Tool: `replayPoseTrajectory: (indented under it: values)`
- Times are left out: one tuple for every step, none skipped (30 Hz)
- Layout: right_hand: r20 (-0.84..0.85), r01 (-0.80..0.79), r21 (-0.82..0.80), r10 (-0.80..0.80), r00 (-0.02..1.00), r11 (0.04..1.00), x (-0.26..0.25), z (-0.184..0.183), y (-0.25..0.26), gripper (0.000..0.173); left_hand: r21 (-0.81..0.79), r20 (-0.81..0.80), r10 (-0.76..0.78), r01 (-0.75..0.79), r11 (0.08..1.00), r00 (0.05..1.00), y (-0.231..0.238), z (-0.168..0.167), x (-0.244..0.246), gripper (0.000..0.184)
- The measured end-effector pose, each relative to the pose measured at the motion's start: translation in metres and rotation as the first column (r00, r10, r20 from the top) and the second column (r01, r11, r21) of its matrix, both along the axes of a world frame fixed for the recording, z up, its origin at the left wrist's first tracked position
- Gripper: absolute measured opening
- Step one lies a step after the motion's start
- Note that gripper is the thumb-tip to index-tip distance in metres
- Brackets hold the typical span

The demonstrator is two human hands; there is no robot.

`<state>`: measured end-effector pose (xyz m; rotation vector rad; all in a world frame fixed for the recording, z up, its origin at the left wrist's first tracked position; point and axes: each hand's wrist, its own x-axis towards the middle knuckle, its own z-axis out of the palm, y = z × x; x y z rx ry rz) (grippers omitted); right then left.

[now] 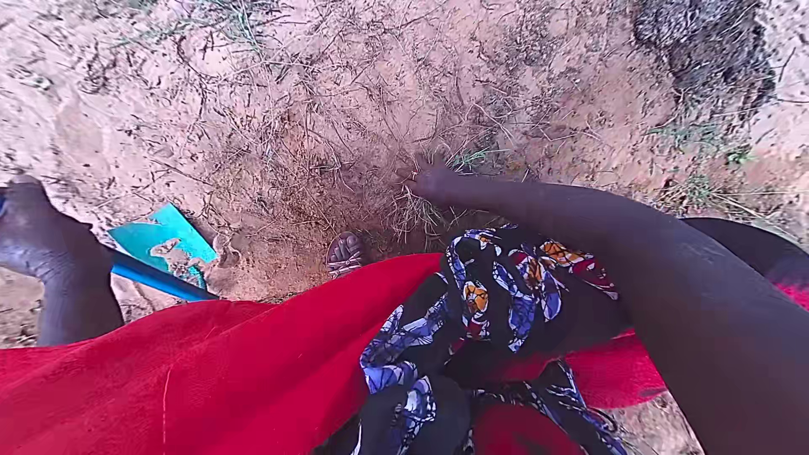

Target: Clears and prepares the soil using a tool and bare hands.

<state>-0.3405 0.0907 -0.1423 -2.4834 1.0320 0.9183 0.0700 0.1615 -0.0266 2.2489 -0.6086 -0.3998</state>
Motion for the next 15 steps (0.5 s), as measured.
replayPoseTrajectory:
  values:
    - [0.034,0.004,-0.024,-0.003,0.999,1.000,-0.003,-0.002,0.005,0.080,0.019,0.002,-0.022,0.022,1.000,1.000,0.002,0.001,0.000,0.052]
    - [0.061,0.004,-0.054,-0.001,0.998,0.999,-0.007,-0.004,0.009,0.076,0.045,-0.001,-0.037,0.037,0.998,0.999,0.003,0.002,0.000,0.054]
    - [0.071,0.009,-0.056,-0.005,0.997,0.998,-0.011,-0.003,0.012,0.075,0.068,-0.002,-0.047,0.047,0.997,0.999,0.005,0.002,0.000,0.056]
    - [0.058,0.015,-0.039,-0.012,0.998,0.999,-0.015,0.001,0.014,0.075,0.092,0.004,-0.061,0.060,0.994,0.998,0.006,0.003,0.000,0.056]
    - [0.037,0.015,-0.030,-0.014,0.999,0.999,-0.021,0.004,0.014,0.073,0.106,0.009,-0.076,0.075,0.992,0.997,0.006,0.004,-0.001,0.056]
    - [0.010,0.012,-0.033,-0.011,1.000,0.999,-0.028,0.008,0.011,0.068,0.113,0.011,-0.090,0.088,0.990,0.996,0.006,0.005,-0.002,0.055]
    - [-0.013,0.021,-0.047,-0.022,1.000,0.999,-0.036,0.015,0.006,0.060,0.112,0.012,-0.108,0.106,0.988,0.994,0.006,0.005,-0.003,0.054]
    - [-0.032,0.037,-0.078,-0.039,0.999,0.996,-0.047,0.024,0.000,0.054,0.101,0.005,-0.139,0.138,0.985,0.990,0.007,0.005,-0.005,0.052]
    - [-0.051,0.064,-0.122,-0.070,0.996,0.990,-0.059,0.034,-0.008,0.050,0.083,-0.006,-0.178,0.178,0.981,0.984,0.009,0.006,-0.007,0.050]
    - [-0.047,0.105,-0.173,-0.114,0.992,0.979,-0.074,0.046,-0.017,0.047,0.056,-0.015,-0.205,0.205,0.977,0.979,0.010,0.007,-0.009,0.047]
    - [-0.056,0.152,-0.221,-0.169,0.984,0.963,-0.088,0.061,-0.027,0.047,0.041,-0.012,-0.215,0.215,0.976,0.977,0.011,0.008,-0.012,0.045]
    - [-0.072,0.198,-0.265,-0.224,0.972,0.944,-0.103,0.077,-0.035,0.046,0.043,0.000,-0.202,0.202,0.979,0.979,0.013,0.009,-0.016,0.042]
    - [-0.076,0.234,-0.309,-0.270,0.960,0.922,-0.119,0.092,-0.043,0.044,0.052,0.006,-0.182,0.181,0.982,0.983,0.014,0.010,-0.020,0.039]
    - [-0.081,0.259,-0.350,-0.305,0.949,0.900,-0.134,0.106,-0.048,0.040,0.074,0.004,-0.148,0.147,0.986,0.989,0.014,0.012,-0.024,0.038]
    - [-0.084,0.281,-0.387,-0.337,0.938,0.879,-0.148,0.120,-0.051,0.039,0.108,-0.004,-0.118,0.118,0.987,0.993,0.014,0.015,-0.028,0.038]
